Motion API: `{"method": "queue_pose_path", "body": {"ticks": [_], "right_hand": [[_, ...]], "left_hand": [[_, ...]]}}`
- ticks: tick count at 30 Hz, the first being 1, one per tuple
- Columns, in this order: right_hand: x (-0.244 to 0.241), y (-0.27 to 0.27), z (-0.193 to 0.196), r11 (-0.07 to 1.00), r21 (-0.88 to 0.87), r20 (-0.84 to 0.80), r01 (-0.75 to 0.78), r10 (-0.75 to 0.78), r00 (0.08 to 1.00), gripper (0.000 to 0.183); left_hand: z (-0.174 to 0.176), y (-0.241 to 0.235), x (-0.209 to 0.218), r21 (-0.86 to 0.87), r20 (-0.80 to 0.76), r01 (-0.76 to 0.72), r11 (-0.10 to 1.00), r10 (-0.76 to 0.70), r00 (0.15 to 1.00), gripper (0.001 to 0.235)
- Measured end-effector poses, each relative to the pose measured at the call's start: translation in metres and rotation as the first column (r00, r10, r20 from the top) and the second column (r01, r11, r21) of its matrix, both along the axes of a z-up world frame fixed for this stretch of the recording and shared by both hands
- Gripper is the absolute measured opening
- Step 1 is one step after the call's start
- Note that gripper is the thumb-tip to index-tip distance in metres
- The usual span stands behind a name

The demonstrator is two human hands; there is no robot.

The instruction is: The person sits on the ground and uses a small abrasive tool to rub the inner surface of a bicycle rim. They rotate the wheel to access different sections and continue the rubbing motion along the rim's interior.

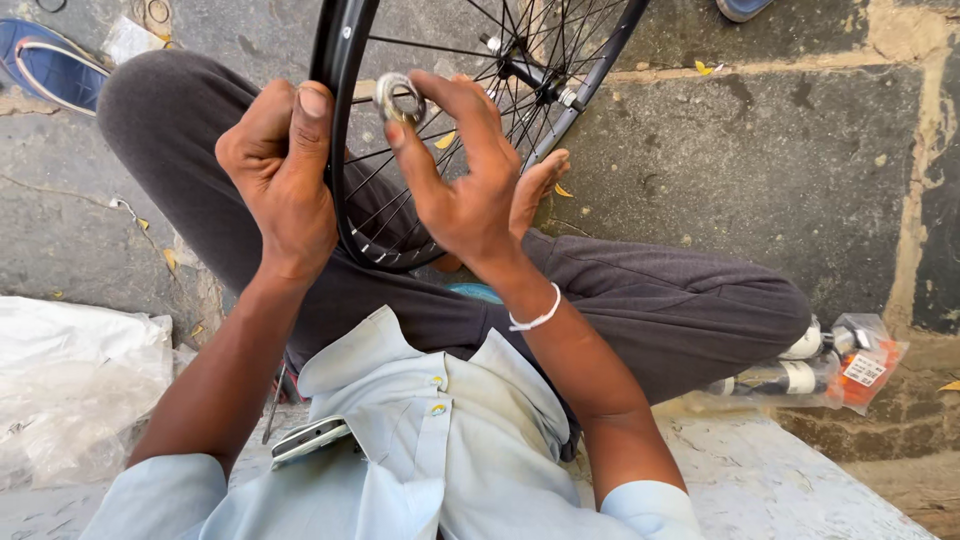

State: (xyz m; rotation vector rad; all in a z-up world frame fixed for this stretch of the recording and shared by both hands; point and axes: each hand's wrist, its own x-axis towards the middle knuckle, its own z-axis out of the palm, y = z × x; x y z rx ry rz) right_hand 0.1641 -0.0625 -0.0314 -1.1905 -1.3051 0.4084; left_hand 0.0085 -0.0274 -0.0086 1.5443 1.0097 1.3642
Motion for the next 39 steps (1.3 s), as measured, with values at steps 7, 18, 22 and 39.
{"method": "queue_pose_path", "body": {"ticks": [7,18,22,39], "right_hand": [[0.039,0.04,0.014,0.718,-0.067,-0.318,-0.693,0.643,0.697,0.055],[-0.027,0.009,0.019,0.964,0.264,0.126,0.03,-0.065,0.99,0.035],[-0.007,0.033,0.008,0.996,0.093,0.092,-0.002,-0.006,0.996,0.031],[-0.005,0.026,0.009,0.97,0.242,0.172,-0.028,-0.015,0.985,0.027]], "left_hand": [[0.002,0.005,0.001,-0.111,0.147,0.063,0.992,-0.047,0.988,0.037],[0.031,0.013,0.006,-0.193,0.256,0.236,0.952,-0.183,0.949,0.032],[0.021,0.008,0.014,-0.199,0.165,0.123,0.972,-0.09,0.982,0.029],[0.025,0.022,0.004,-0.113,0.148,0.293,0.949,-0.276,0.95,0.032]]}}
